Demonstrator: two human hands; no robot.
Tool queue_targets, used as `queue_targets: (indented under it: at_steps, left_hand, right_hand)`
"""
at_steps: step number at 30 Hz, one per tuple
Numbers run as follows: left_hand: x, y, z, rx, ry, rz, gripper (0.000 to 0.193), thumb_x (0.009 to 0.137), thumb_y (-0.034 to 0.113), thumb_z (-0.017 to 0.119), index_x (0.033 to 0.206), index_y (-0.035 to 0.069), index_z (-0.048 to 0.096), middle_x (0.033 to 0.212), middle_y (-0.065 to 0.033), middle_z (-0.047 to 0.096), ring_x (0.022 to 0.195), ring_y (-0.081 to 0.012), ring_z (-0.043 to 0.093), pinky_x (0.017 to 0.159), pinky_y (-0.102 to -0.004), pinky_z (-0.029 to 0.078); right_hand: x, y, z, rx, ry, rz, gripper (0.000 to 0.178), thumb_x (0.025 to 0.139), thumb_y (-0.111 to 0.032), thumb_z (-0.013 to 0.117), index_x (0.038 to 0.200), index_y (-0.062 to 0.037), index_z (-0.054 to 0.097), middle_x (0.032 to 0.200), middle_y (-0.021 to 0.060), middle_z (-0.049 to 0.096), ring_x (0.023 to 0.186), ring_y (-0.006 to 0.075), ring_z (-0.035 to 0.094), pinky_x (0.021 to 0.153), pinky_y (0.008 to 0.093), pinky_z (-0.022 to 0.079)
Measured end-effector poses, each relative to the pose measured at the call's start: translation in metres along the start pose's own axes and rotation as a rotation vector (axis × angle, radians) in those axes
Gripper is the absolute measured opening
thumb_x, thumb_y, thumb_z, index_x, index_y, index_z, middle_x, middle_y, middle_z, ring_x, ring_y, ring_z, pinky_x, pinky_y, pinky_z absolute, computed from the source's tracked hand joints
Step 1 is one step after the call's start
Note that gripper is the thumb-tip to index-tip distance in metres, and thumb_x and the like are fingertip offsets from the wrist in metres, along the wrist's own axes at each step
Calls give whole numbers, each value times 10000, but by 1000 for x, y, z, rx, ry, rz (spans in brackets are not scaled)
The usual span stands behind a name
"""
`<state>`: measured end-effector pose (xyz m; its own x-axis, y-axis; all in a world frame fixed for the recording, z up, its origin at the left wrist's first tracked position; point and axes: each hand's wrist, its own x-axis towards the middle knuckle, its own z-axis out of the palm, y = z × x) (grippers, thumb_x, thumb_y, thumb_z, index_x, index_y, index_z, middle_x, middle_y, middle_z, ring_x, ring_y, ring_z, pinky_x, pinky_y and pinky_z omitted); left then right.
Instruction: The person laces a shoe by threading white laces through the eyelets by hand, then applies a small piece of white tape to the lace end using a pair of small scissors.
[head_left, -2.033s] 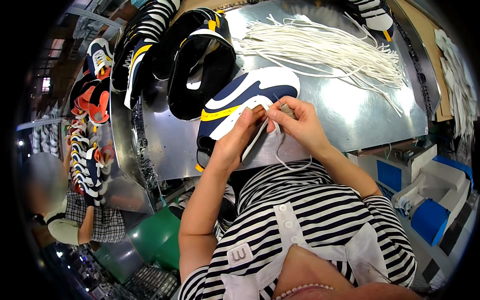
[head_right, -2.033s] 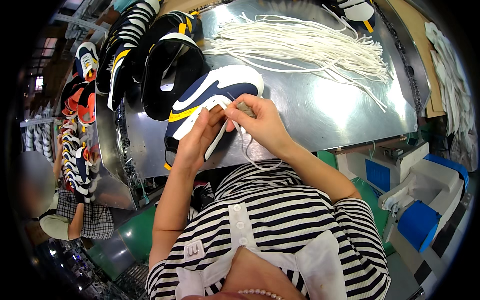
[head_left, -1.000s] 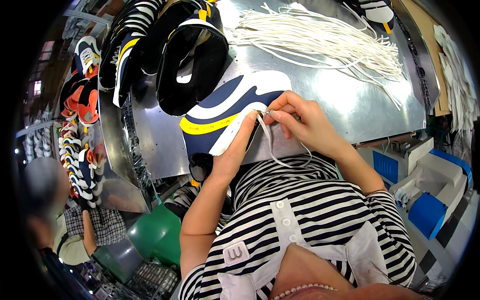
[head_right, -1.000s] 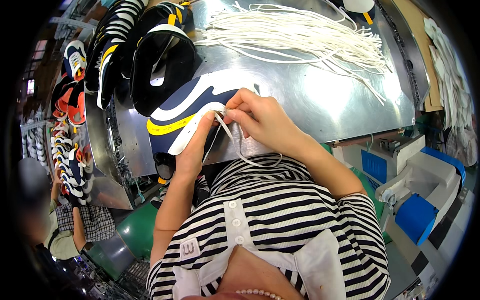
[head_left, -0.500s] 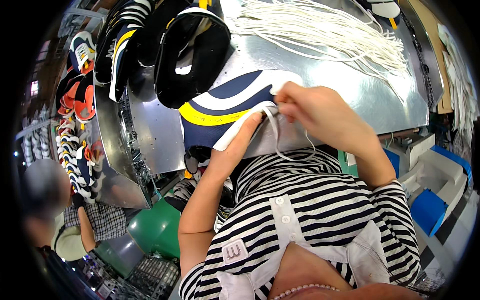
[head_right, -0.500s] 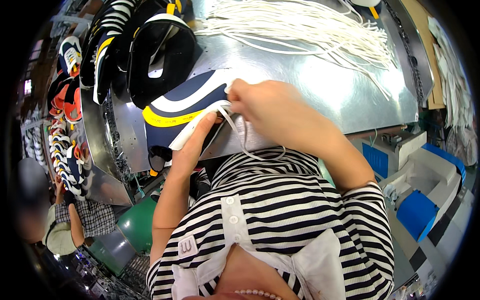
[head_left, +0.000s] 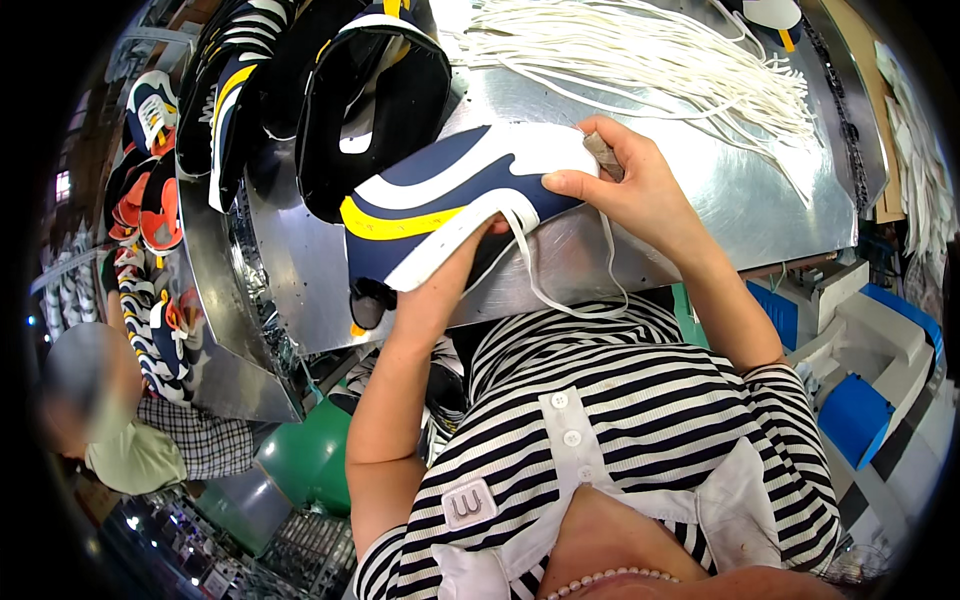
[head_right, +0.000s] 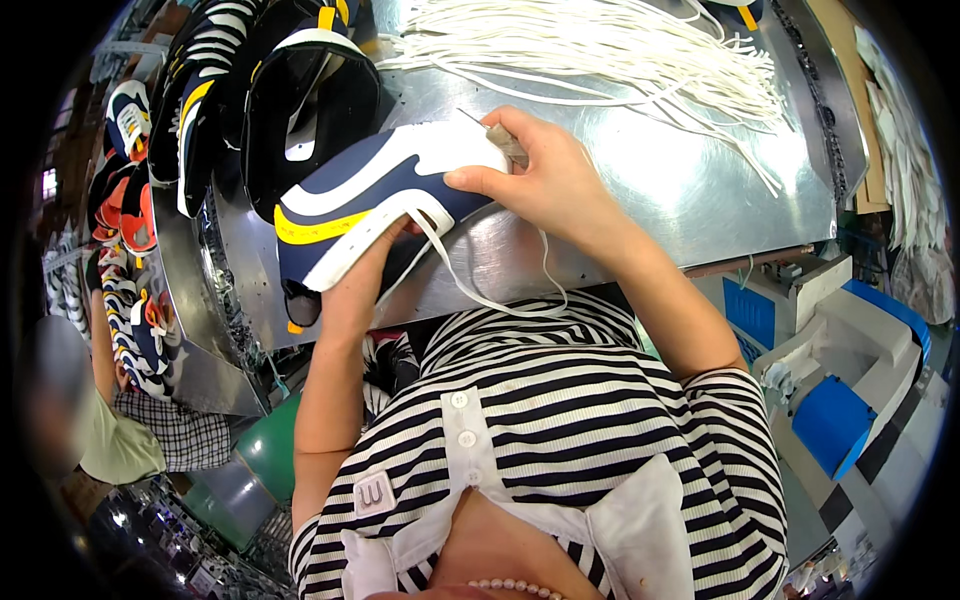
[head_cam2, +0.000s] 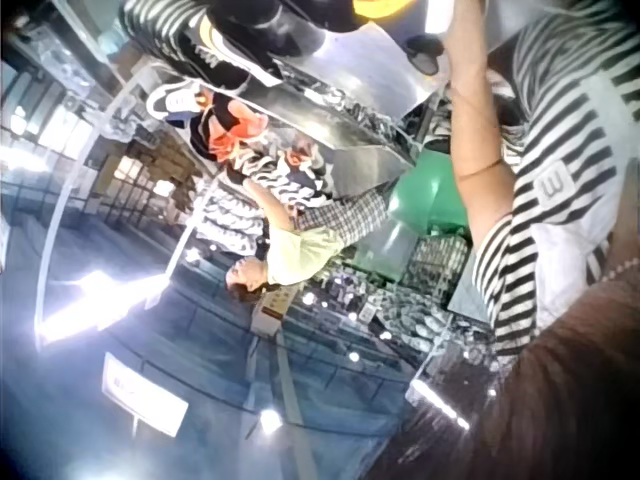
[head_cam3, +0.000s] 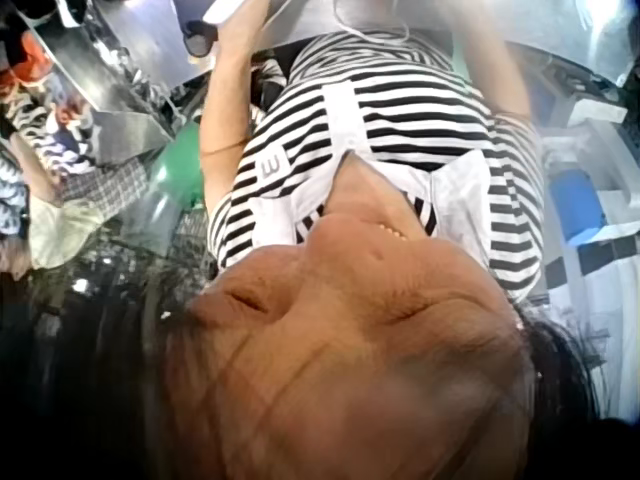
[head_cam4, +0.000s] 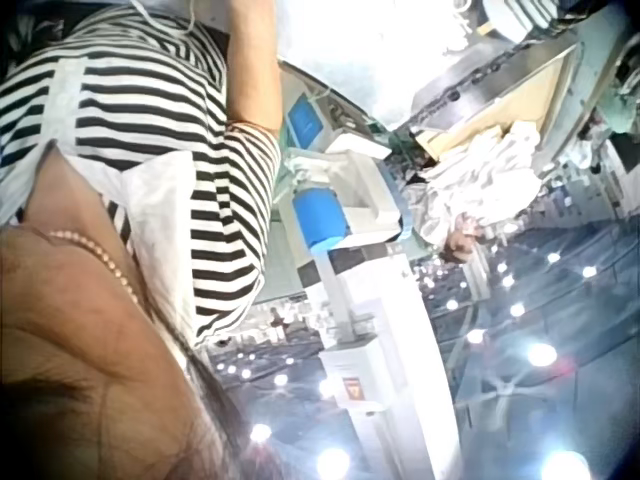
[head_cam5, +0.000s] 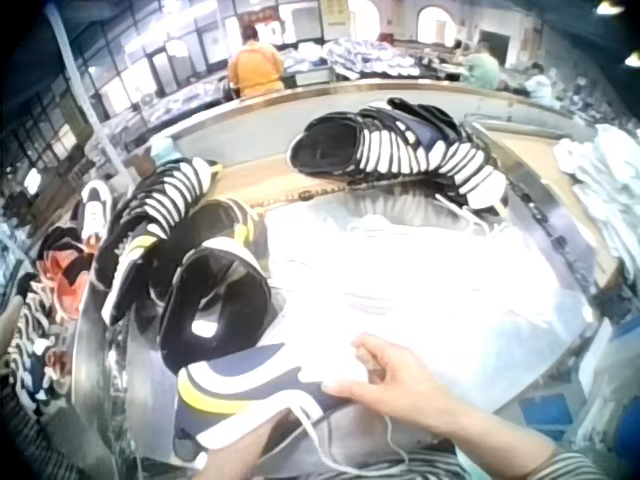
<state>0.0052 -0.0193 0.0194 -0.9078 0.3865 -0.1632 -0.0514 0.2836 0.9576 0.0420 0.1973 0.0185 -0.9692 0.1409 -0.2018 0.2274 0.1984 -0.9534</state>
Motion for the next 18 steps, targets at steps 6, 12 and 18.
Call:
queue_targets:
  at_steps: [6,12,18]
  left_hand:
    - [22,-33,-8,406,104,358,190,924,90,595,1055,-36,653,978,-113,690,900,-211,664,810,-318,510]
    - [-3,-1,-7,613,-123,329,280,889,179,651,1093,-11,625,955,-153,685,820,-322,666,732,-344,515]
    - [-7,0,10,800,84,558,173,803,76,698,954,23,632,775,-115,622,645,-315,610,573,-377,475]
  right_hand:
    - [1,-4,10,-14,68,-44,435,779,-283,796,1081,-15,635,879,86,689,758,127,630,683,268,498]
    - [35,30,-6,276,194,-137,407,855,-218,733,1170,6,606,979,73,687,837,131,647,769,246,521]
    - [-13,28,13,174,107,-82,245,851,-244,735,930,-15,697,730,32,662,693,77,587,634,231,465]
